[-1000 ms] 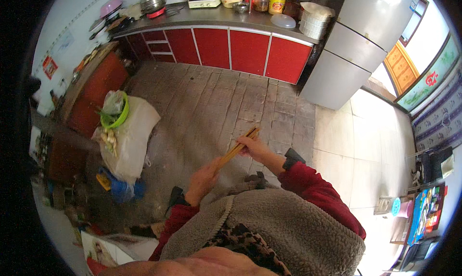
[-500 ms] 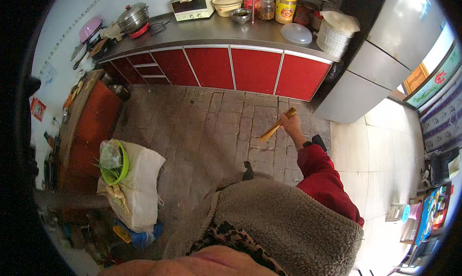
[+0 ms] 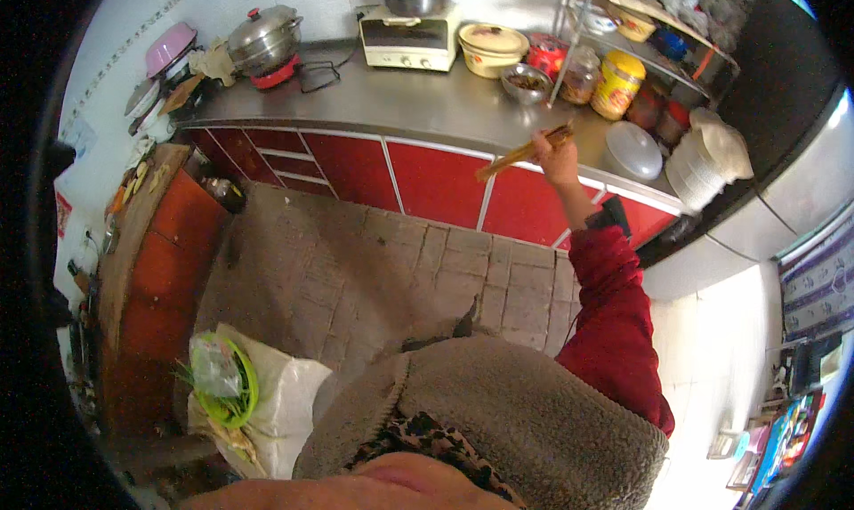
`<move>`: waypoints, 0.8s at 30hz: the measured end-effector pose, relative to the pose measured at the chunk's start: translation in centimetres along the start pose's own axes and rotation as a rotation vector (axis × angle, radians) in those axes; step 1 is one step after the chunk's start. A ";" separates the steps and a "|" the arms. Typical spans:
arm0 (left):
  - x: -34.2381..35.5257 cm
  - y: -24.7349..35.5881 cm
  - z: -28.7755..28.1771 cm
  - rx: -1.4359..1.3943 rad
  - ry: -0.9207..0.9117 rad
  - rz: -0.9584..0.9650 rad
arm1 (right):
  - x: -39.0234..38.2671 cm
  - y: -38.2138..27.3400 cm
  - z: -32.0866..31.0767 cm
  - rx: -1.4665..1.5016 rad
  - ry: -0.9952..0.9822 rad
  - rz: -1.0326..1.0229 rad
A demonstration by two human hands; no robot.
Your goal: The person washes several bowls and chopsticks in a kitchen sink using a sponge and running water, then places them in a drying rack. They subsequently move plates of food from a dining table to a kitchen counter and cover them with lids.
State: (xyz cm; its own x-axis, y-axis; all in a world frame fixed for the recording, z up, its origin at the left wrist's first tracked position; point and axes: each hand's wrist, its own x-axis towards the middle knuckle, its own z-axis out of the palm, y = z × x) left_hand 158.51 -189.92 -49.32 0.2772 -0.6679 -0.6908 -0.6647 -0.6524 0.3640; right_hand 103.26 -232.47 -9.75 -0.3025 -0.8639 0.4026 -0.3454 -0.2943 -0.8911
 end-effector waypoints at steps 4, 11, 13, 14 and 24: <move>11.5 7.8 -9.9 -0.603 0.028 0.052 | 11.7 -6.1 4.9 -0.248 0.058 -0.281; 22.8 16.9 -18.7 -0.442 0.186 0.130 | 34.0 -15.7 14.2 -0.415 0.221 -0.522; 23.8 17.1 -18.7 -0.323 0.163 0.113 | 40.0 -18.2 17.2 -0.262 0.124 -0.712; 24.2 17.1 -18.6 -0.255 0.146 0.103 | 42.6 -18.8 19.0 -0.294 0.211 -0.719; 28.2 23.8 -20.6 -0.028 0.083 -0.081 | 64.5 -19.1 36.9 -0.261 0.339 -0.635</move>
State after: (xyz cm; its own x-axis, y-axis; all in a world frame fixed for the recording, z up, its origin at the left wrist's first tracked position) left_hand 164.79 -231.61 -47.24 0.3868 -0.6389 -0.6650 -0.6185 -0.7146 0.3269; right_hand 123.09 -297.67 25.50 -0.2174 -0.3764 0.9006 -0.7302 -0.5496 -0.4059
